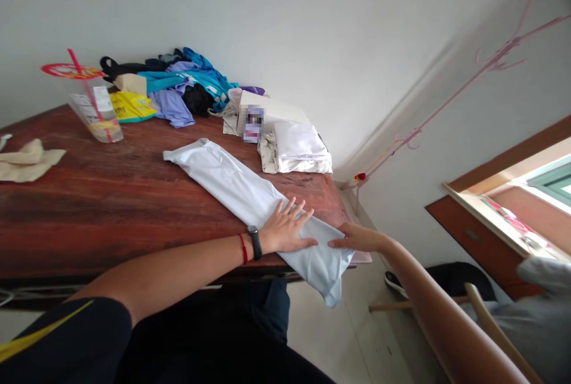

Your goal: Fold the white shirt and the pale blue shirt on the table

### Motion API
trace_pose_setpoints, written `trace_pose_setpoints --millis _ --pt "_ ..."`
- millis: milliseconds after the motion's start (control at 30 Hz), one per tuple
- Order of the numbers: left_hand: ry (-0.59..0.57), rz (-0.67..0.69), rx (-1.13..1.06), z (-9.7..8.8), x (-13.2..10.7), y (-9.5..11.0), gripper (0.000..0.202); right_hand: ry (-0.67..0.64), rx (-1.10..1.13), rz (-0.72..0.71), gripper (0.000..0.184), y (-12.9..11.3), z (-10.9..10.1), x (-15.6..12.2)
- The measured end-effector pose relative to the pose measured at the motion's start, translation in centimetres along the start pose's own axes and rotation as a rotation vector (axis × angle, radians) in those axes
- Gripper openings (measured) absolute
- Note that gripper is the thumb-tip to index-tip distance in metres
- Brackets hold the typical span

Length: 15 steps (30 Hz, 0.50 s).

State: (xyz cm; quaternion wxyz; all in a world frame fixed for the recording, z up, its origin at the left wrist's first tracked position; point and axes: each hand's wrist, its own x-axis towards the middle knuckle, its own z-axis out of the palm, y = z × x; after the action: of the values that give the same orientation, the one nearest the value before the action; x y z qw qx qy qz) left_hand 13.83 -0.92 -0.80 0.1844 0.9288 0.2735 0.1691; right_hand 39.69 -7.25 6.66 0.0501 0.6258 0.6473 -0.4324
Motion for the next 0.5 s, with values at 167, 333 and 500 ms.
trace_pose_setpoints --millis 167,333,500 --pt "0.075 0.138 -0.194 -0.9 -0.5 0.4 0.075 0.032 0.385 -0.026 0.052 -0.8 0.4 -1.4" --pt "0.077 0.31 -0.472 -2.2 -1.0 1.0 0.078 0.177 0.763 -0.171 0.057 -3.6 0.6 -1.4" --pt "0.001 0.122 -0.686 -4.1 -2.1 1.8 0.088 0.301 0.872 -0.162 0.052 -5.8 0.1 0.3"
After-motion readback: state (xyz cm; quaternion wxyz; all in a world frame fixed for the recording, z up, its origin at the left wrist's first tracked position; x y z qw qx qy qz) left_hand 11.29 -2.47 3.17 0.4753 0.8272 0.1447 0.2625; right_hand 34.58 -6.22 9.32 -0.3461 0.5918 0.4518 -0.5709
